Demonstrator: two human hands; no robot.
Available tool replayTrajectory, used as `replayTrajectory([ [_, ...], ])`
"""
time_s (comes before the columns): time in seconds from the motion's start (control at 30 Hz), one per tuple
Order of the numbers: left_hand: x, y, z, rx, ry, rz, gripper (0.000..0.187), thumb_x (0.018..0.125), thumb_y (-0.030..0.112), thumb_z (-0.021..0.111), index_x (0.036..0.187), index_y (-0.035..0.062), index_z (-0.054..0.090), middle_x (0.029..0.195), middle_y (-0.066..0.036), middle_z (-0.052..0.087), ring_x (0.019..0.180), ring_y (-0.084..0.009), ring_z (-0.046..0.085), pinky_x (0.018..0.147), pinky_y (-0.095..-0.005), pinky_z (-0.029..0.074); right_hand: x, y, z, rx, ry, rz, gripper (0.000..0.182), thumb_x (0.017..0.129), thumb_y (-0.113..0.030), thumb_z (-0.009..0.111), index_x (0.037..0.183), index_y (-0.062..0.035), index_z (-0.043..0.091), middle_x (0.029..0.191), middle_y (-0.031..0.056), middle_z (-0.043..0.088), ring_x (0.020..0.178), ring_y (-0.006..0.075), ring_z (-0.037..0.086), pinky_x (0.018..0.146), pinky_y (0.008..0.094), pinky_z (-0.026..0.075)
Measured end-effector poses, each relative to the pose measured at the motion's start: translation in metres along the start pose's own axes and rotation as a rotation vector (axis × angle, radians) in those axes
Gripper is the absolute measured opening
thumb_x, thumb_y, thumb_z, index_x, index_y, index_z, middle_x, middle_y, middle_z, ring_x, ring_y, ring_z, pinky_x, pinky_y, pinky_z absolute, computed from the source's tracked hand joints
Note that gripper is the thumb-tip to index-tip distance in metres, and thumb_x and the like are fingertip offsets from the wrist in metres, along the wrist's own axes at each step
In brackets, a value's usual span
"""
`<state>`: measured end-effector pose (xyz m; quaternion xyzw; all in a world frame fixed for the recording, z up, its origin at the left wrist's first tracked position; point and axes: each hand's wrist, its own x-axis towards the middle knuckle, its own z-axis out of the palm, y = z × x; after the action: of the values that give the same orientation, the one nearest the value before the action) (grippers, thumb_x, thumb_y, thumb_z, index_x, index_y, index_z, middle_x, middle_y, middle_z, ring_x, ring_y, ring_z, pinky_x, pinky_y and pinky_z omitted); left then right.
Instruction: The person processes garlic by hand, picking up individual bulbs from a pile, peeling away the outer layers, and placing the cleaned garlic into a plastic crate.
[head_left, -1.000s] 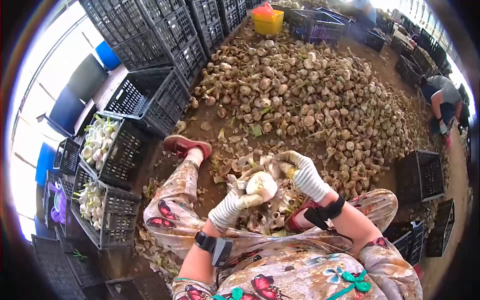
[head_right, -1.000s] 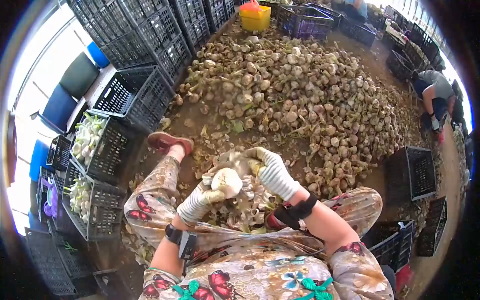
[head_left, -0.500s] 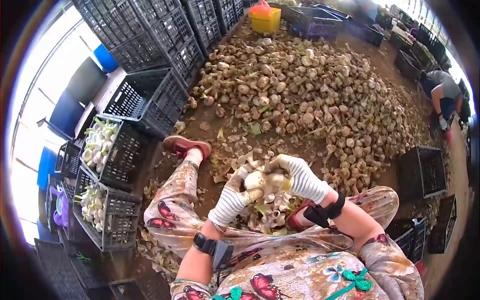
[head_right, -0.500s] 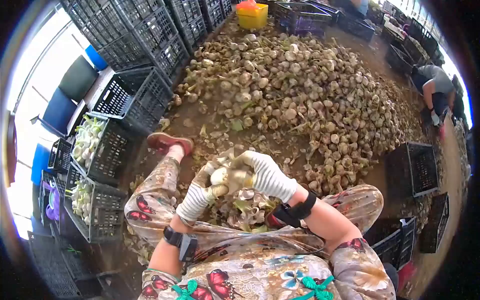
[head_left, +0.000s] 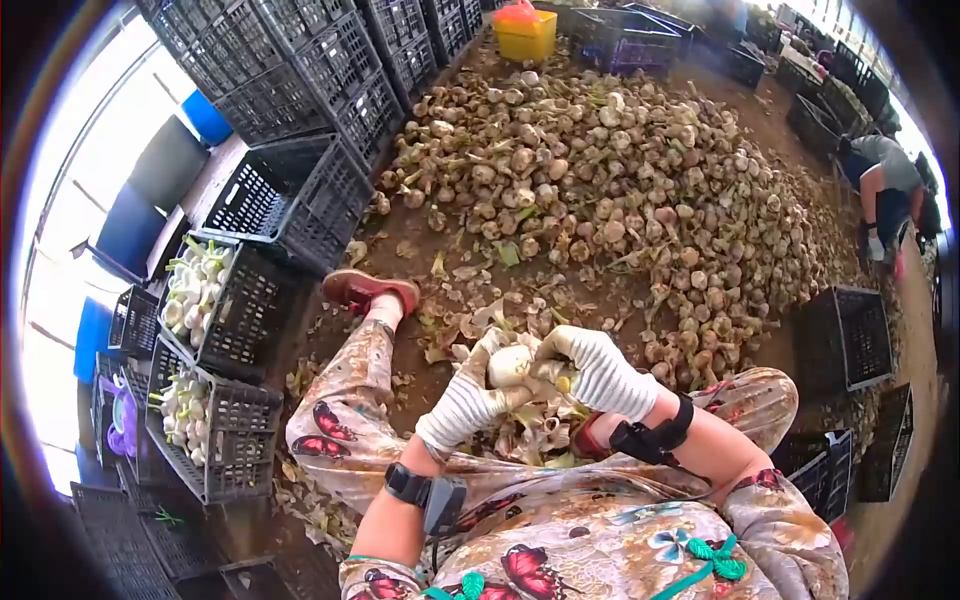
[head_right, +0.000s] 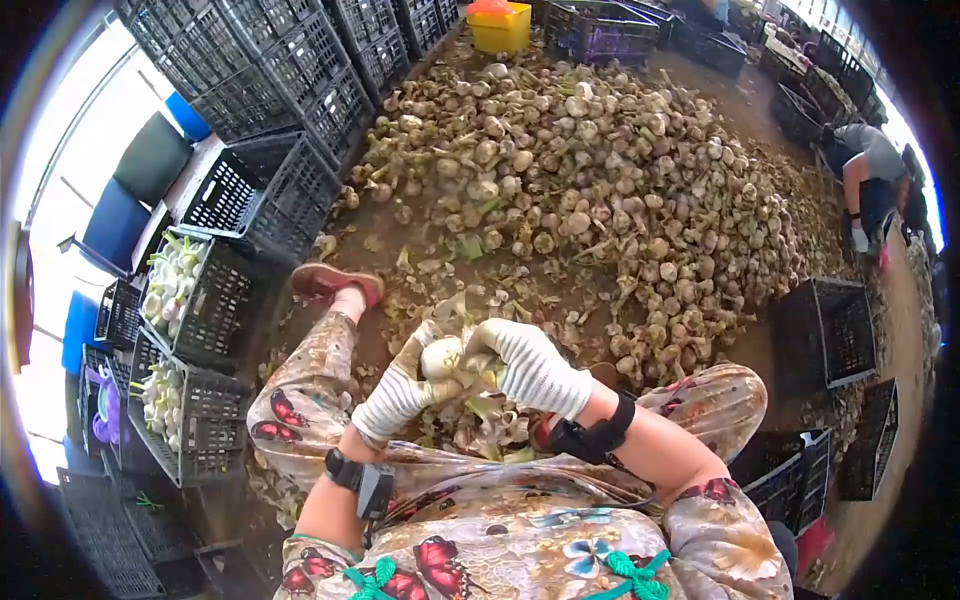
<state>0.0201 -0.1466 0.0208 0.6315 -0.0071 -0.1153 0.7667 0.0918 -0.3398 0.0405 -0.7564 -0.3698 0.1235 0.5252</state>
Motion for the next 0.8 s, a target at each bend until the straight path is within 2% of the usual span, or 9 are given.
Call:
replayTrajectory([
  [0.2, -0.007, 0.007, -0.012, 0.097, -0.119, -0.026, 0.067, 0.073, 0.012, 0.075, 0.131, 0.0083, 0.041, 0.116, -0.002, 0.053, 0.102, -0.0115, 0.052, 0.09, -0.0278, 0.045, 0.0, 0.016, 0.003, -0.133, 0.039, 0.063, 0.01, 0.079, -0.006, 0.064, 0.086, -0.0029, 0.059, 0.076, 0.0137, 0.061, 0.067, 0.0238, 0.059, 0.063, 0.0313, 0.048],
  [0.27, -0.007, 0.015, -0.021, -0.03, -0.2, -0.136, 0.051, 0.076, 0.011, 0.072, 0.122, 0.0062, 0.051, 0.106, -0.003, 0.059, 0.096, -0.0117, 0.056, 0.085, -0.028, 0.047, 0.003, 0.037, 0.006, -0.274, 0.076, 0.07, 0.009, 0.08, -0.006, 0.063, 0.087, -0.0017, 0.06, 0.076, 0.0136, 0.063, 0.067, 0.0229, 0.06, 0.064, 0.0303, 0.049],
  [0.33, -0.009, 0.025, -0.012, -0.019, -0.014, -0.251, 0.037, 0.08, 0.008, 0.063, 0.116, 0.0038, 0.055, 0.098, -0.003, 0.061, 0.087, -0.0125, 0.059, 0.079, -0.0275, 0.05, -0.005, 0.029, 0.015, -0.01, 0.052, 0.109, 0.009, 0.082, -0.008, 0.063, 0.087, -0.0007, 0.059, 0.074, 0.0097, 0.063, 0.068, 0.0156, 0.06, 0.062, 0.0295, 0.049],
  [0.43, -0.002, 0.0, -0.005, -0.335, 0.153, -0.104, 0.038, 0.087, 0.006, 0.051, 0.124, 0.003, 0.047, 0.105, -0.009, 0.058, 0.088, -0.0186, 0.061, 0.08, -0.0331, 0.052, -0.009, 0.017, 0.031, 0.635, 0.1, 0.493, 0.014, 0.088, -0.012, 0.059, 0.091, 0.0019, 0.057, 0.077, 0.0062, 0.063, 0.071, 0.0109, 0.058, 0.062, 0.0259, 0.049],
  [0.53, -0.005, -0.015, -0.008, -0.459, 0.311, -0.067, 0.038, 0.089, 0.006, 0.048, 0.126, 0.0025, 0.043, 0.108, -0.012, 0.057, 0.091, -0.0213, 0.061, 0.081, -0.0359, 0.052, 0.001, 0.028, 0.01, 0.327, 0.266, 0.403, 0.019, 0.09, -0.01, 0.055, 0.104, 0.0023, 0.057, 0.084, 0.0071, 0.065, 0.074, 0.0113, 0.059, 0.065, 0.0258, 0.05],
  [0.6, -0.007, -0.029, -0.024, -0.504, 0.319, -0.025, 0.033, 0.089, 0.005, 0.048, 0.122, 0.0022, 0.047, 0.107, -0.014, 0.059, 0.089, -0.0226, 0.062, 0.078, -0.0355, 0.053, 0.007, 0.057, -0.005, 0.575, 0.281, 0.434, 0.023, 0.09, -0.012, 0.055, 0.108, 0.002, 0.058, 0.089, 0.0081, 0.066, 0.076, 0.0124, 0.06, 0.066, 0.0264, 0.049],
  [0.67, -0.011, -0.03, -0.031, -0.486, 0.345, -0.041, 0.031, 0.089, 0.004, 0.048, 0.12, 0.002, 0.049, 0.101, -0.014, 0.062, 0.083, -0.0206, 0.064, 0.072, -0.0333, 0.055, 0.006, 0.128, -0.008, 0.039, 0.331, 0.119, 0.024, 0.09, -0.012, 0.055, 0.11, 0.0006, 0.058, 0.089, 0.0086, 0.067, 0.075, 0.0118, 0.06, 0.065, 0.0265, 0.049],
  [0.73, -0.012, -0.024, -0.032, -0.392, 0.363, -0.071, 0.028, 0.089, 0.004, 0.049, 0.117, 0.0023, 0.05, 0.091, -0.012, 0.065, 0.067, -0.0165, 0.063, 0.063, -0.0266, 0.054, 0.005, 0.119, -0.023, -0.27, -0.02, 0.663, 0.026, 0.084, -0.025, 0.059, 0.103, -0.0063, 0.062, 0.091, 0.0154, 0.066, 0.081, 0.0309, 0.064, 0.07, 0.0365, 0.05],
  [0.8, -0.012, -0.023, -0.032, -0.392, 0.351, -0.124, 0.028, 0.089, 0.004, 0.049, 0.117, 0.0027, 0.051, 0.087, -0.01, 0.065, 0.061, -0.016, 0.061, 0.06, -0.0251, 0.053, -0.005, 0.125, -0.009, -0.594, -0.124, 0.604, 0.024, 0.08, -0.026, 0.058, 0.093, -0.008, 0.065, 0.087, 0.017, 0.066, 0.082, 0.0362, 0.062, 0.07, 0.039, 0.05],
])
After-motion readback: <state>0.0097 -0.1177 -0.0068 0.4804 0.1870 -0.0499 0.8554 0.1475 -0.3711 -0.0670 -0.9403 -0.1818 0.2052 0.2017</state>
